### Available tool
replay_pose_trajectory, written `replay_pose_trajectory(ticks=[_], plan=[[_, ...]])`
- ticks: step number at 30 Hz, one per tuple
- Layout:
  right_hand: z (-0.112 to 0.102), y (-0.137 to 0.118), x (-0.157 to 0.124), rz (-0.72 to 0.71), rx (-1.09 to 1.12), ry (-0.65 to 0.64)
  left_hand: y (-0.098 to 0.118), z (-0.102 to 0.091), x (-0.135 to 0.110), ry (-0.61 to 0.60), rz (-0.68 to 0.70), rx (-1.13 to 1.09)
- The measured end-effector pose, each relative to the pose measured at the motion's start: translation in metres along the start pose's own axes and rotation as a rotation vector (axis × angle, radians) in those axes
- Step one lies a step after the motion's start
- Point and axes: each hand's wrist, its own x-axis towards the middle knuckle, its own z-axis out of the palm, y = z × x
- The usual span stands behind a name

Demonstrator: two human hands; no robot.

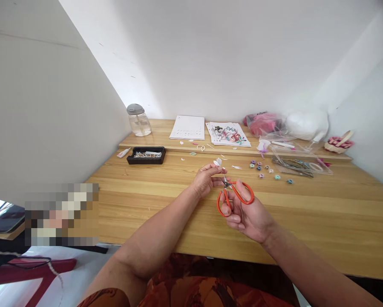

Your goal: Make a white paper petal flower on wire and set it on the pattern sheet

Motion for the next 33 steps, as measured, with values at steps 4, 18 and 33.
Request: replay_pose_trajectory(ticks=[4, 18, 33], plan=[[0.004, -0.003, 0.006, -0.038, 0.009, 0.069, -0.002, 0.0, 0.0, 0.02, 0.007, 0.009], [0.003, -0.006, 0.018, -0.147, -0.059, 0.141, -0.006, -0.002, 0.0, -0.04, 0.014, 0.013], [-0.116, -0.06, -0.037, -0.184, -1.772, 0.865, -0.002, -0.015, 0.011, 0.152, 0.042, 0.12]])
